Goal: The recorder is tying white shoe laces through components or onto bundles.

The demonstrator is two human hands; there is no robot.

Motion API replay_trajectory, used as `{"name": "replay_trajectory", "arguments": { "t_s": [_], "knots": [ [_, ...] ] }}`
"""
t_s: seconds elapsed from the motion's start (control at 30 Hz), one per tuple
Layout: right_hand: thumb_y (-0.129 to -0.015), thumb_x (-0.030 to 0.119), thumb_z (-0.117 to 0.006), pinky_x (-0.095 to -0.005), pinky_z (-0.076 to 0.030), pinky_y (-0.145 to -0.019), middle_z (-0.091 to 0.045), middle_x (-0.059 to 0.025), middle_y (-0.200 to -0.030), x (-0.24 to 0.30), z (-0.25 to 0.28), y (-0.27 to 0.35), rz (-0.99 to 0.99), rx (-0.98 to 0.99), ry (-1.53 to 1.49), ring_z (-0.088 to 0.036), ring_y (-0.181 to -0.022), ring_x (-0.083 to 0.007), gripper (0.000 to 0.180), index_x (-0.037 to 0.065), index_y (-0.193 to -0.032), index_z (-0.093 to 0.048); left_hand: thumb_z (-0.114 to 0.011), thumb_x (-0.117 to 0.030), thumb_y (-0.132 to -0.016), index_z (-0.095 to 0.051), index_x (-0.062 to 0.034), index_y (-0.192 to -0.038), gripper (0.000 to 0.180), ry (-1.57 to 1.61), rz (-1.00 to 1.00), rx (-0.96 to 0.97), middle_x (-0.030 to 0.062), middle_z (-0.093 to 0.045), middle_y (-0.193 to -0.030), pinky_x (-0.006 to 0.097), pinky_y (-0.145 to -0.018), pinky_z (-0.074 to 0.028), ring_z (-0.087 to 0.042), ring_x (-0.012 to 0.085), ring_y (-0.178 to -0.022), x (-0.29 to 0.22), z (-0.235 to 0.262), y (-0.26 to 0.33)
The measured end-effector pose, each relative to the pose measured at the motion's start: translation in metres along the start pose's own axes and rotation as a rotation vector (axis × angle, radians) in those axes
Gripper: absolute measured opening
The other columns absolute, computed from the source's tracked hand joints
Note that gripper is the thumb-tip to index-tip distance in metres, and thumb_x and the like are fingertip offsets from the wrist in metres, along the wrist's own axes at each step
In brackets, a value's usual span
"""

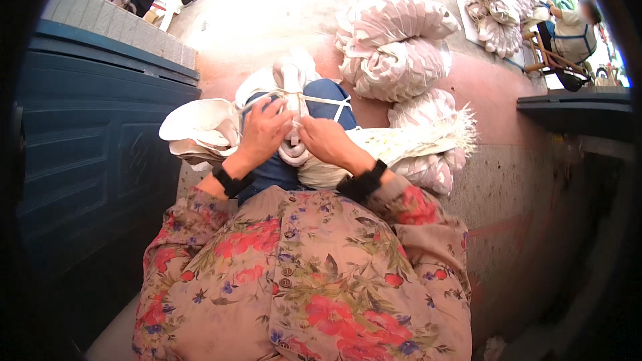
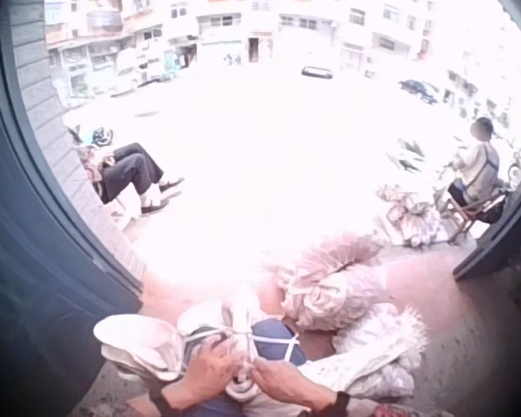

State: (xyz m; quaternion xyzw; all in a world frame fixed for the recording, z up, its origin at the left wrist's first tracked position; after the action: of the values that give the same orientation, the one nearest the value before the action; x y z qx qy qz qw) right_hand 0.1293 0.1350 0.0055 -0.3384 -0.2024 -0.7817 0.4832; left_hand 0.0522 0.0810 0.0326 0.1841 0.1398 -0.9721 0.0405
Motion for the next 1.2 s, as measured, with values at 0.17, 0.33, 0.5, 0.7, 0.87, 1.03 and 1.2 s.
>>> {"name": "replay_trajectory", "arguments": {
  "t_s": [0.17,0.33,0.5,0.7,0.87,1.03,1.2],
  "knots": [
    [-0.086,0.03,-0.046,-0.0237,-0.029,-0.037,-0.039,0.0028,-0.053,-0.034,-0.006,0.045,-0.479,-0.009,-0.915,-0.034,-0.041,-0.0085,0.024,0.007,-0.079,-0.047,-0.061,-0.009,-0.069,-0.06,-0.0064,-0.08,0.012,0.264,-0.078,0.191,0.0099,-0.057,-0.071,0.035,-0.068,-0.044,-0.056,0.0272,-0.075,-0.023,-0.005,-0.026],
    [-0.086,0.03,-0.044,-0.0173,-0.016,-0.033,-0.031,0.0081,-0.053,-0.06,-0.003,0.055,-0.885,-0.21,-1.412,-0.023,-0.038,-0.002,0.02,0.011,-0.081,-0.048,-0.058,-0.009,-0.075,-0.059,-0.0051,-0.08,0.006,0.721,-0.348,0.424,0.0126,-0.054,-0.066,0.036,-0.061,-0.044,-0.055,0.0296,-0.067,-0.121,0.015,-0.012],
    [-0.088,0.023,-0.044,-0.0209,-0.037,-0.048,-0.049,0.0002,-0.065,-0.034,0.014,0.019,-0.473,-0.217,-1.356,-0.044,-0.052,-0.0083,0.023,0.004,-0.088,-0.057,-0.051,-0.015,-0.085,-0.06,-0.0021,-0.084,0.016,1.08,0.509,0.293,-0.0014,-0.049,-0.059,0.021,-0.05,-0.037,-0.047,0.0075,-0.054,-0.036,0.005,-0.021],
    [-0.087,0.028,-0.05,-0.0214,-0.04,-0.066,-0.055,0.0015,-0.096,-0.013,-0.006,0.004,-0.417,-0.197,-1.225,-0.049,-0.081,-0.0057,0.028,0.005,-0.101,-0.059,-0.05,-0.018,-0.087,-0.06,0.0001,-0.086,0.021,0.974,0.696,0.022,-0.005,-0.046,-0.059,0.016,-0.044,-0.03,-0.037,0.0015,-0.049,0.014,0.002,-0.001],
    [-0.086,0.025,-0.052,-0.0203,-0.039,-0.066,-0.054,0.0016,-0.095,-0.007,-0.003,0.002,-0.393,-0.24,-1.218,-0.049,-0.08,-0.0056,0.028,0.005,-0.103,-0.059,-0.05,-0.019,-0.087,-0.058,-0.0015,-0.083,0.02,1.078,0.788,0.004,-0.0037,-0.048,-0.059,0.016,-0.044,-0.031,-0.039,0.0018,-0.048,0.011,-0.003,0.006],
    [-0.086,0.022,-0.053,-0.0202,-0.039,-0.066,-0.056,0.0,-0.091,-0.008,-0.008,0.001,-0.38,-0.257,-1.241,-0.05,-0.078,-0.0064,0.026,0.003,-0.101,-0.06,-0.05,-0.019,-0.087,-0.057,-0.0009,-0.084,0.02,1.16,0.833,0.033,-0.0022,-0.05,-0.061,0.017,-0.046,-0.034,-0.042,0.0032,-0.05,0.009,-0.012,0.013],
    [-0.086,0.018,-0.052,-0.0208,-0.04,-0.068,-0.058,-0.0014,-0.083,-0.002,0.027,-0.007,-0.268,-0.4,-1.243,-0.051,-0.076,-0.0065,0.022,-0.001,-0.092,-0.061,-0.055,-0.017,-0.082,-0.059,-0.0023,-0.083,0.015,0.653,0.417,-0.071,0.0026,-0.055,-0.069,0.024,-0.06,-0.042,-0.052,0.0139,-0.063,0.052,0.007,-0.021]
  ]
}}
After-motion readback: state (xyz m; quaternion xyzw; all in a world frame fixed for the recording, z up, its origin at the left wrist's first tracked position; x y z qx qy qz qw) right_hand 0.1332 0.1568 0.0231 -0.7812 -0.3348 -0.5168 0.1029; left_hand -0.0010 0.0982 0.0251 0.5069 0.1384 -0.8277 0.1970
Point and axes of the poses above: each hand's wrist, its own y-axis away from the middle knuckle, its own z-axis out of the back of the hand, x = y × z, the point moved 9 cm from there along -y, towards the middle knuckle
